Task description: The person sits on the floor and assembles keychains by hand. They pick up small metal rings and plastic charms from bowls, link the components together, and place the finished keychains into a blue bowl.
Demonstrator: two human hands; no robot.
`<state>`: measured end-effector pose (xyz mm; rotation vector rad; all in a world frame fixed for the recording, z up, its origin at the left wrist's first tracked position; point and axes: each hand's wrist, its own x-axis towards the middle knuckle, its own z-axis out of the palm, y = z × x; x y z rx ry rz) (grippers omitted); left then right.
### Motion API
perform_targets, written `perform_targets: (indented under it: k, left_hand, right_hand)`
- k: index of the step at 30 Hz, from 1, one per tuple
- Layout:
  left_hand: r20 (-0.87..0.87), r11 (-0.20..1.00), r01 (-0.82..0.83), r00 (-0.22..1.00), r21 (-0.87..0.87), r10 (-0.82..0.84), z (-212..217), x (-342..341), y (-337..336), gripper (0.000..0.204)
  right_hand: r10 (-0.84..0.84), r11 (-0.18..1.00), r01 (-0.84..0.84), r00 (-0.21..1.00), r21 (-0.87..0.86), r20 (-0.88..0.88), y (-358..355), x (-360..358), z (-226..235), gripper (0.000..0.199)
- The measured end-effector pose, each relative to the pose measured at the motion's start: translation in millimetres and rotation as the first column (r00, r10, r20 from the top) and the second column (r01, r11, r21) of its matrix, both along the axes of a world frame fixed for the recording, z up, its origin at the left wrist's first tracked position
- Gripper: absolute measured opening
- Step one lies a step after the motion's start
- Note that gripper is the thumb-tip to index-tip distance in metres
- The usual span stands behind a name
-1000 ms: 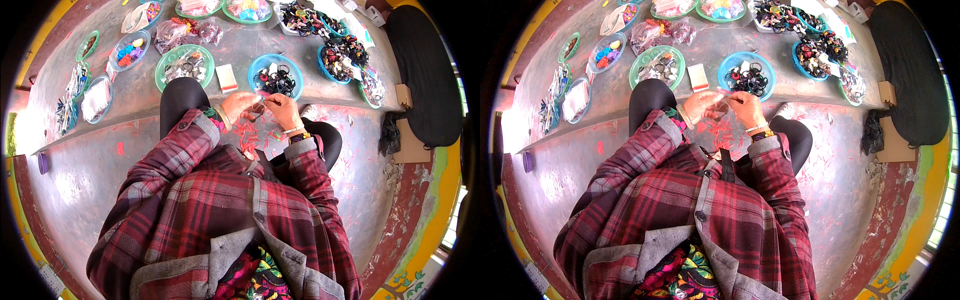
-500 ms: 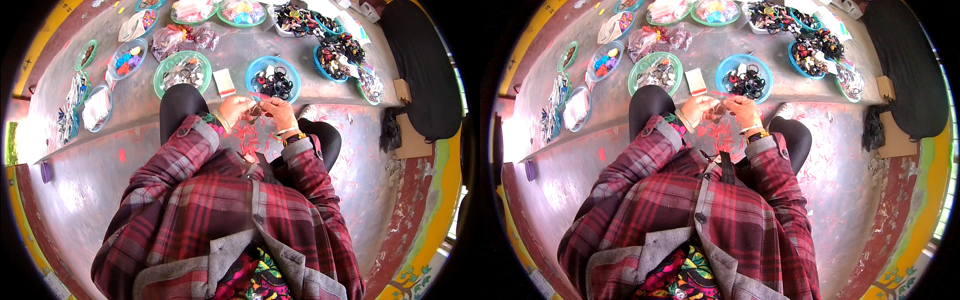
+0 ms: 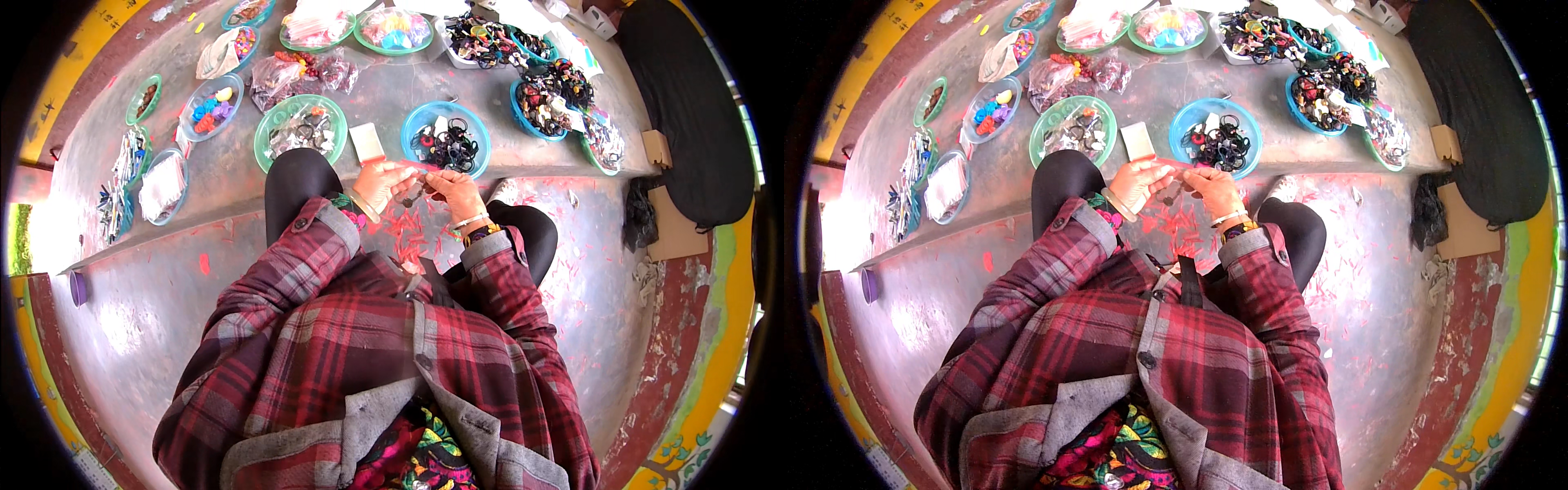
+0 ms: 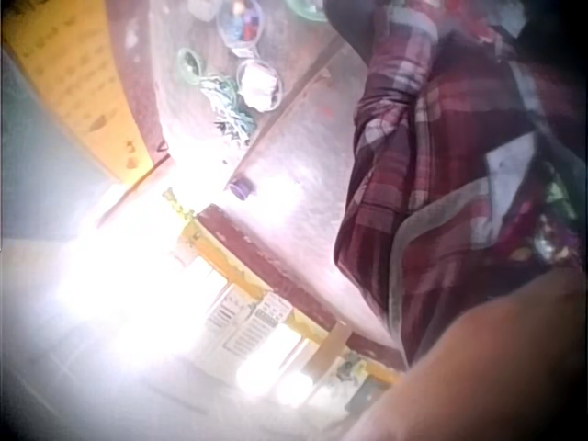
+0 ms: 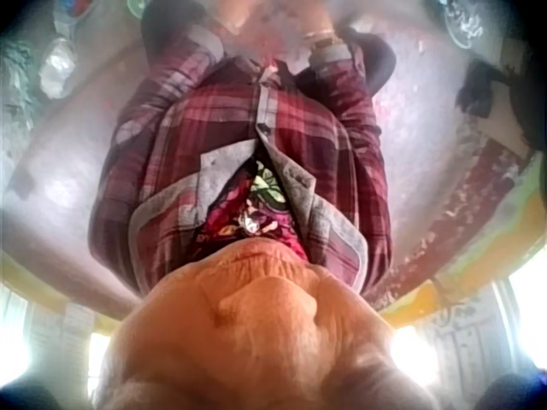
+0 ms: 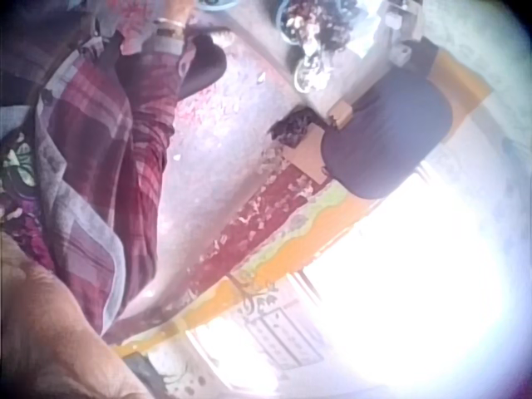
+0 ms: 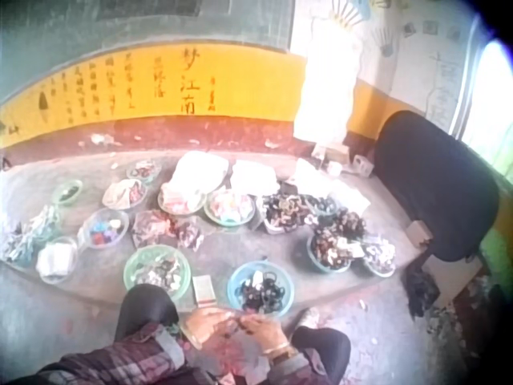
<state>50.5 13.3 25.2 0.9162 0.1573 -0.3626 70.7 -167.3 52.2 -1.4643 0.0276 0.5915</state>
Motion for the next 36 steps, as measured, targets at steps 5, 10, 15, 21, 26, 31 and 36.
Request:
perform_targets:
  k: [5,10,15,21,26,31,36]
  left_hand:
    - [-0.004,0.997,-0.015,1.000,-0.069,0.014,-8,0,-2,0.019]
    - [-0.037,1.000,-0.006,0.999,0.003,0.006,-11,0,-5,0.020]
    - [-0.068,0.993,-0.056,0.996,0.107,0.064,-14,-2,-6,0.020]
    - [0.100,0.981,0.023,0.994,0.194,-0.043,-24,-4,-13,0.021]
    - [0.163,0.922,0.076,0.976,0.379,-0.147,-15,-8,-16,0.019]
    - [0.224,0.707,0.059,0.927,0.705,-0.301,-42,-8,-13,0.018]
    - [0.252,0.472,-0.015,0.860,0.881,-0.443,-46,-8,-15,0.019]
  right_hand:
    - [-0.017,1.000,0.017,0.998,0.005,-0.068,-2,2,-8,0.016]
    - [-0.013,0.951,0.039,0.996,-0.307,0.089,-7,8,-28,0.015]
    - [0.097,0.770,0.430,0.652,-0.472,0.752,10,-4,11,0.008]
    - [0.247,0.779,0.365,0.571,-0.511,0.783,19,-14,2,0.011]
    - [0.318,0.721,0.386,0.553,-0.576,0.770,24,-20,2,0.010]
    - [0.418,0.665,0.384,0.518,-0.640,0.746,23,-23,-4,0.008]
    - [0.522,0.567,0.392,0.510,-0.724,0.684,24,-28,-14,0.009]
